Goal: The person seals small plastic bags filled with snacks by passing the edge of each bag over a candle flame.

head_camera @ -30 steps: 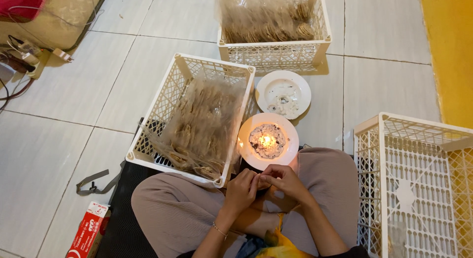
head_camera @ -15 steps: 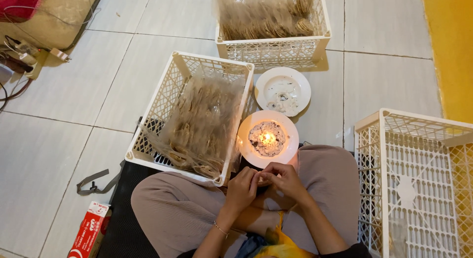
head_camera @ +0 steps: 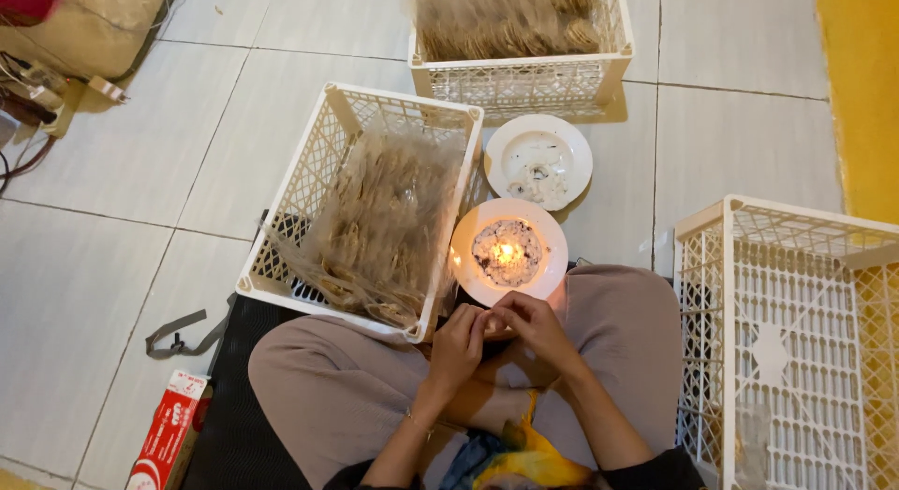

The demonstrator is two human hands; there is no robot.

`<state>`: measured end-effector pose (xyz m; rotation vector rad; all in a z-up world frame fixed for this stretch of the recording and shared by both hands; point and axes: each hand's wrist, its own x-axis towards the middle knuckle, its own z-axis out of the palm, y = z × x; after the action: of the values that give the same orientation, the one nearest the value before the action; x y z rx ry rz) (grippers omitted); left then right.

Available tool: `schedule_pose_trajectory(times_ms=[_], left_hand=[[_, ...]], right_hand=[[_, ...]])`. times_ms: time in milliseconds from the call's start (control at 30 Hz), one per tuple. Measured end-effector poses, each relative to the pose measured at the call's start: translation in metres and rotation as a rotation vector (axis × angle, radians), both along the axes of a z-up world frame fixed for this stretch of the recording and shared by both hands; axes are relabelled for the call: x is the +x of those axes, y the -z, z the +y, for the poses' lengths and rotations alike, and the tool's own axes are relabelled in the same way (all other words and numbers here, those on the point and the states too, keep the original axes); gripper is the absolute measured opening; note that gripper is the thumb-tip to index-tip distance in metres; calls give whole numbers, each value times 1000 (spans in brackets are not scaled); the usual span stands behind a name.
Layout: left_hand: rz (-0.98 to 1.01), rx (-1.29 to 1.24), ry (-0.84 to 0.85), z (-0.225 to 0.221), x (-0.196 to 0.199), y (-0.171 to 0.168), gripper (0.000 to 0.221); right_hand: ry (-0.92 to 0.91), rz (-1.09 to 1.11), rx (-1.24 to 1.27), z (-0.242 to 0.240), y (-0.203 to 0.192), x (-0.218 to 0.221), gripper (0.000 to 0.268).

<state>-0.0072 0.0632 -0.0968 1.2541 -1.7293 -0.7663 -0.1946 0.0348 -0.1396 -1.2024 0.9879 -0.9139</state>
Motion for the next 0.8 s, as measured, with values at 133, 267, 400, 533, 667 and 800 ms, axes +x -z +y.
schedule_pose_trajectory(times_ms=[133,267,400,533,667,800], left_hand=[[35,3,0,-8,5,4,11],[-16,-19,16,-7,6,-2,11],[-95,-43,6,-6,6,3,12],[-155,-56,-22,-6,7,0,13],[-210,-38,-51,-3,11,-9,13],[-212,-28,-66,-1,18,-11,13]], right_hand=[[57,-39,4,2,19,8,13],[125,26,-46,2,7,8,14],[214,35,-6,3,11,7,13],[269,122,-55,2,6,4,12],[288,160,-59,1,7,0,14],[269,106,-64,0,13,-4,15]])
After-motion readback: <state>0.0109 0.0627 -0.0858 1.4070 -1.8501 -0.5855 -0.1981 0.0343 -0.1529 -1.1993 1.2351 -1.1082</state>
